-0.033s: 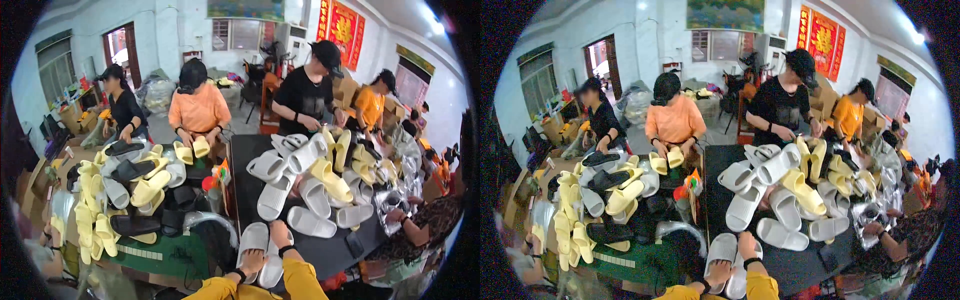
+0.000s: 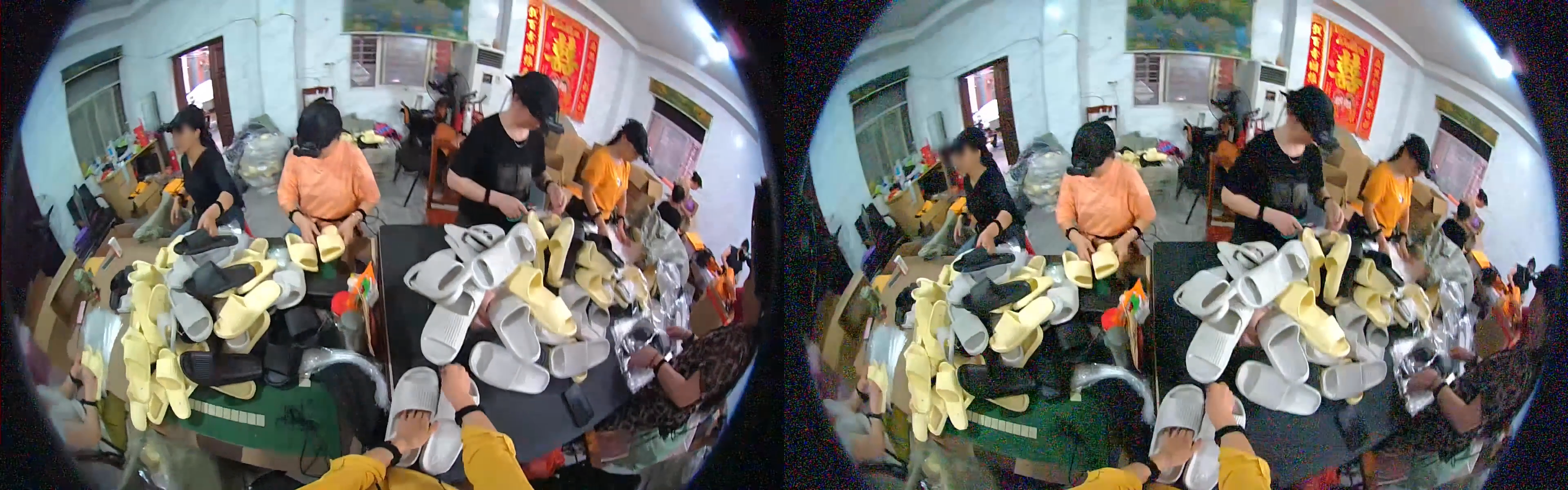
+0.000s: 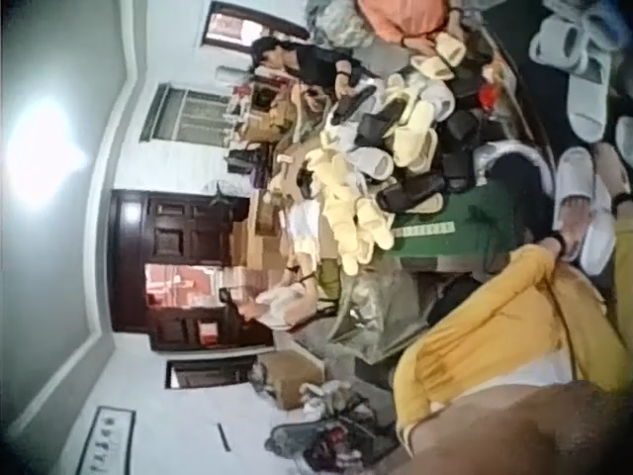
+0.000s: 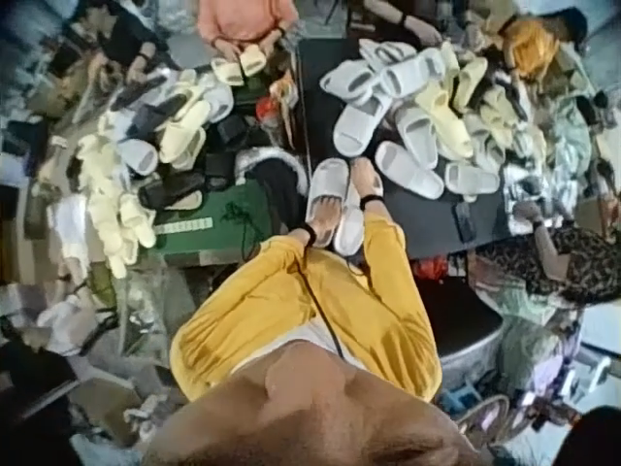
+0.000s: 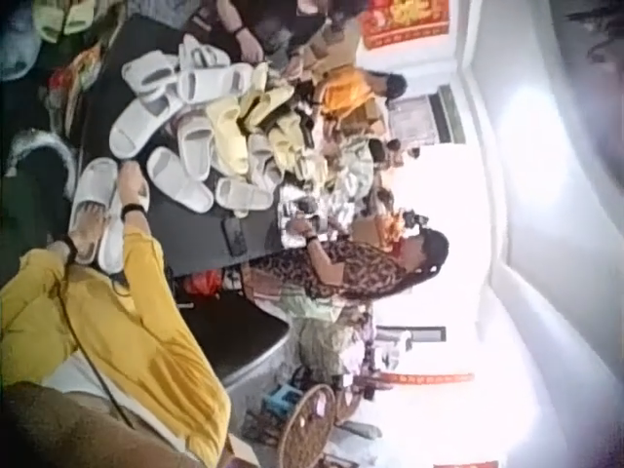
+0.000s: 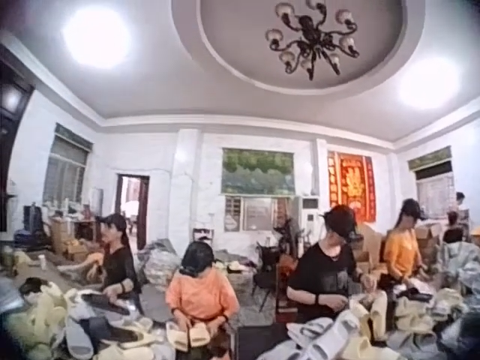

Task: Inspecting and trimming excess material from sandals in a factory setting.

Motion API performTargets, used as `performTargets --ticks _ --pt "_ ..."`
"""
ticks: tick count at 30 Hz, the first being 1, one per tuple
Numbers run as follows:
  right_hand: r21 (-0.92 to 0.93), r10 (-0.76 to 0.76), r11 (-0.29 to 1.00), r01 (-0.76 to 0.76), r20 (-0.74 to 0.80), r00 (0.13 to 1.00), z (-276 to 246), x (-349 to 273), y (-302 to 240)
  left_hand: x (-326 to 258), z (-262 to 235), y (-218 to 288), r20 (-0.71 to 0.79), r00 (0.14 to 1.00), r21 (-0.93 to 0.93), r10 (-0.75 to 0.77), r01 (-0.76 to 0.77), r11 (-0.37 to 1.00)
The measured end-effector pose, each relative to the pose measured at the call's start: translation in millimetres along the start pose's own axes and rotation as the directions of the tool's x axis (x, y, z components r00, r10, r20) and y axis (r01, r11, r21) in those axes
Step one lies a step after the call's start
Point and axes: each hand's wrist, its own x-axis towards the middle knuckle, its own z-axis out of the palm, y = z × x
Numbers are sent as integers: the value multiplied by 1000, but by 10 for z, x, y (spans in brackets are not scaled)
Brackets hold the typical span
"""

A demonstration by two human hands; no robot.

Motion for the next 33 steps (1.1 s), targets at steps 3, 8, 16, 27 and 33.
performTargets --ticks 3,8,16,27,33 --pt "82 -171 982 173 -30 985 -21 -27 247 9 11 14 -1 1000 -41 23 -23 999" --pt "538 59 832 -134 155 986 -134 -128 193 -85 125 -97 -239 964 4 117 -119 993" --pt "612 53 782 -119 125 991 -255 -322 140 -121 115 -46 -186 980 -36 70 -78 996" --pt "538 10 843 24 -60 998 -336 -557 -10 -373 -211 -191 -338 912 -262 232 -328 908" --pt "415 -158 889 192 -115 981 -451 -654 -150 -287 -903 -90 -336 942 -562 11 -209 800"
